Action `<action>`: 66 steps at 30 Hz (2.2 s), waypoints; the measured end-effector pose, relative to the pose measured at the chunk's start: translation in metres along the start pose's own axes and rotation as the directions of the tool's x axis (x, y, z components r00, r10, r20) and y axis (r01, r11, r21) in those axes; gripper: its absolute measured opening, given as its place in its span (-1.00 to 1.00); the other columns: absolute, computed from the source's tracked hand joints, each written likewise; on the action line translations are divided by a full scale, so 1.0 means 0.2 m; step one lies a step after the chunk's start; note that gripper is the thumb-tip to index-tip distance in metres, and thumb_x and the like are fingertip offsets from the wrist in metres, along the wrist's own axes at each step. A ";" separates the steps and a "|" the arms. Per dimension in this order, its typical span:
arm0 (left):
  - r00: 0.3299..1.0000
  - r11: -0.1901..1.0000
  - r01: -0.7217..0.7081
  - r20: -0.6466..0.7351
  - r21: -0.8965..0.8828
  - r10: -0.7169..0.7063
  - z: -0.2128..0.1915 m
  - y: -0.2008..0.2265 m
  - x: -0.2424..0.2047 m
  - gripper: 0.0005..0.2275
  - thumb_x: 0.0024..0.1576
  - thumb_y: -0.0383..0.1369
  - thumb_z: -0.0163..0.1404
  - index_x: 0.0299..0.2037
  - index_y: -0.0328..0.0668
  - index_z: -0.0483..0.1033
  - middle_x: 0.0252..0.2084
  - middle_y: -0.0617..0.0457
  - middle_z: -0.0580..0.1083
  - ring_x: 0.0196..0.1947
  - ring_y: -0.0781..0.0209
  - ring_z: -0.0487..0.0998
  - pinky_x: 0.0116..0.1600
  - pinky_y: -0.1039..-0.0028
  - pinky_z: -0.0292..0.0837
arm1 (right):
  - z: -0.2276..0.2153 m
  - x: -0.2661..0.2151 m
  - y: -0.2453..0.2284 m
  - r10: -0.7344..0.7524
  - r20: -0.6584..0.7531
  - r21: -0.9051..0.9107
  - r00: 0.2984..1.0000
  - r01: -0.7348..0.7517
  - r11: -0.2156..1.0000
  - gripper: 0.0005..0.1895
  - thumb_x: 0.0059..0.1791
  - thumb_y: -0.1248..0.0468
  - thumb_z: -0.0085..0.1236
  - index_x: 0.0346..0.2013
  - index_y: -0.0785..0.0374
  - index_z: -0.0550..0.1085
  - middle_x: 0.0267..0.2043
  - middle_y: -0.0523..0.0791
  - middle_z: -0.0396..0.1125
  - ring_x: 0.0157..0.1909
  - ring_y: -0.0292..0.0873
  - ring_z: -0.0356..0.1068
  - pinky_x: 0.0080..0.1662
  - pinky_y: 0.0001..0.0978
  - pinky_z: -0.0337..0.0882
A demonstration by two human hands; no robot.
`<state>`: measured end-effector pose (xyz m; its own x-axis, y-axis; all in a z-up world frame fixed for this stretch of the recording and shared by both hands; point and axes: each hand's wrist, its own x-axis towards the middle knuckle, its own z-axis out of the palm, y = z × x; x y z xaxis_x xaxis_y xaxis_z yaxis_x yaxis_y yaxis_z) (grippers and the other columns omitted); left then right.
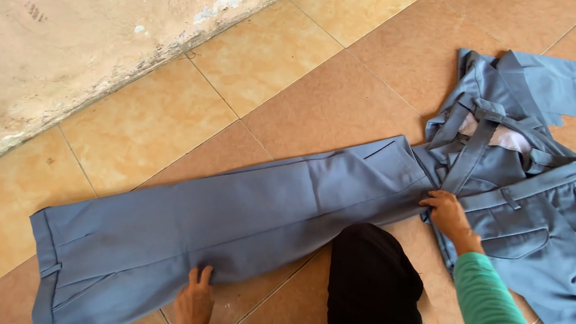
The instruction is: Folding blue trousers on the floor and stacking them neatly into a pile.
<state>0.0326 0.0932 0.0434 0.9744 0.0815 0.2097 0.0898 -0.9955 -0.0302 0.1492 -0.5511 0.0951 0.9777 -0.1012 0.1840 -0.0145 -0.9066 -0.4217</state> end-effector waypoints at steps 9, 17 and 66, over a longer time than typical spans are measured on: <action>0.909 0.910 0.287 0.385 -0.298 -0.161 -0.21 0.26 0.29 -0.55 0.01 -0.24 -0.03 0.16 0.40 0.47 0.03 0.36 0.55 -0.50 0.15 0.60 -0.27 0.36 0.50 | 0.17 0.44 -0.17 0.143 -0.102 -0.105 0.984 -0.154 0.982 -0.68 -0.05 0.22 0.02 -0.09 -0.13 0.64 0.00 -0.26 0.52 0.05 0.00 0.39 0.07 -0.09 0.34; 0.958 0.930 0.202 0.260 -0.307 -0.123 -0.08 0.25 1.04 -0.67 0.24 -0.21 -0.11 0.22 0.23 0.39 0.42 0.31 0.31 -0.06 -0.08 0.63 0.02 0.16 0.54 | 0.50 0.77 -0.10 -0.024 0.150 -0.409 0.988 0.084 0.909 -0.39 -0.07 0.15 0.16 0.30 -0.19 0.34 0.31 -0.24 0.24 0.33 -0.06 0.18 0.20 -0.04 0.25; 0.937 0.903 -0.091 0.270 -0.420 0.220 0.27 1.70 0.05 -0.56 0.12 -0.34 -0.07 0.19 -0.46 0.37 0.16 -0.45 0.35 -0.03 -0.34 0.34 -0.01 0.01 0.24 | 0.27 0.20 -2.15 -0.388 0.573 0.786 0.723 -0.349 0.510 -0.37 -0.09 0.33 0.26 0.28 0.23 0.36 0.15 0.03 0.33 -0.09 -0.13 0.45 -0.12 -0.32 0.52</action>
<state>0.0845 -0.2427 -0.0167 0.9888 -0.1297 -0.0736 -0.0945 -0.9265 0.3643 0.2056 -0.1427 0.2351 0.8320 0.5127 -0.2119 -0.1842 -0.1052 -0.9773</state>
